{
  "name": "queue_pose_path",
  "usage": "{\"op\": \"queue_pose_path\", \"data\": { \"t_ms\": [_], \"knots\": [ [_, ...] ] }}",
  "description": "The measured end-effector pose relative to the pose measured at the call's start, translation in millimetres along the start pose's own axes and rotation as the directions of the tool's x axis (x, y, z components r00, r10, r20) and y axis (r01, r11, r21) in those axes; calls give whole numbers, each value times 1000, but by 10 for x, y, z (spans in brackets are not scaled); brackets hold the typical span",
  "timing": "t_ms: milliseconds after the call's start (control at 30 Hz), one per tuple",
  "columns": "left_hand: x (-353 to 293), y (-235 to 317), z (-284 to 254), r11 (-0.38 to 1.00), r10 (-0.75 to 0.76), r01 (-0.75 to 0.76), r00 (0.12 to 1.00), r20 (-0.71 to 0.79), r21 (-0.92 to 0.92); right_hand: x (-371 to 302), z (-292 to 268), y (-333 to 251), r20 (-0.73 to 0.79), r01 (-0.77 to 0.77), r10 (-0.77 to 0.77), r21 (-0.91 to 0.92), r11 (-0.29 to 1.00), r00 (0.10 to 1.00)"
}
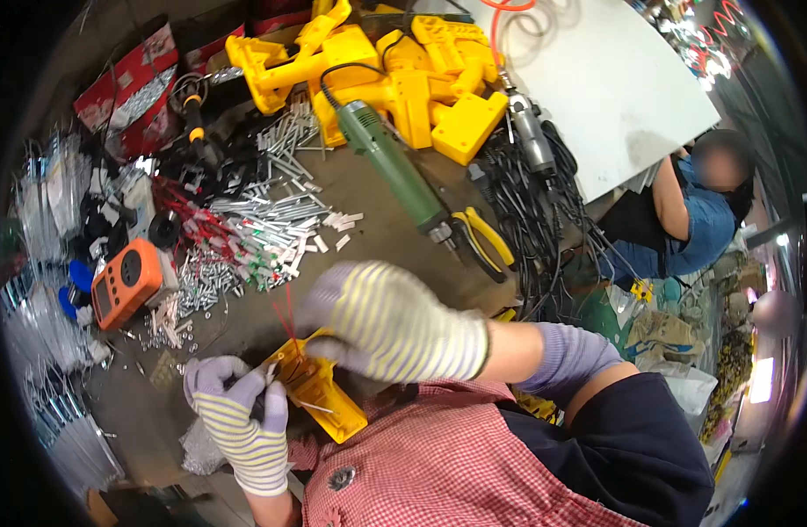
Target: Assemble internal components into a yellow plastic handheld casing including wiring and soldering.
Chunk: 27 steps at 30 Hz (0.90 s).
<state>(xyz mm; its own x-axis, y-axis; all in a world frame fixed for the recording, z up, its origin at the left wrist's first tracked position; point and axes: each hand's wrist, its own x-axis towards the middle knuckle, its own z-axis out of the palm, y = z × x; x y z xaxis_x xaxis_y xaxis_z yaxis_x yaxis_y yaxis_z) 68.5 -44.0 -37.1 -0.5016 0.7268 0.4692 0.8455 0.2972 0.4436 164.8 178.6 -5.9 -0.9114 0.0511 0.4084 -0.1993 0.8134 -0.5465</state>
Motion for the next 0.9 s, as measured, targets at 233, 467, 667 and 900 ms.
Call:
{"op": "queue_pose_path", "data": {
  "t_ms": [233,467,667,900],
  "knots": [
    [-55,1,16,993,-115,115,993,6,-33,-761,-1996,1345,-633,-709,341,-682,178,695],
    [-126,-5,1,991,-134,133,990,-44,-11,-889,-2213,1825,-326,-549,656,-820,163,681],
    [-267,-9,-313,979,-199,193,976,88,71,-494,-2218,1479,-458,-640,690,-769,10,561],
    [-320,-115,-320,982,-163,135,960,229,132,-330,-2900,1401,-492,-564,371,-818,114,788]
  ]
}}
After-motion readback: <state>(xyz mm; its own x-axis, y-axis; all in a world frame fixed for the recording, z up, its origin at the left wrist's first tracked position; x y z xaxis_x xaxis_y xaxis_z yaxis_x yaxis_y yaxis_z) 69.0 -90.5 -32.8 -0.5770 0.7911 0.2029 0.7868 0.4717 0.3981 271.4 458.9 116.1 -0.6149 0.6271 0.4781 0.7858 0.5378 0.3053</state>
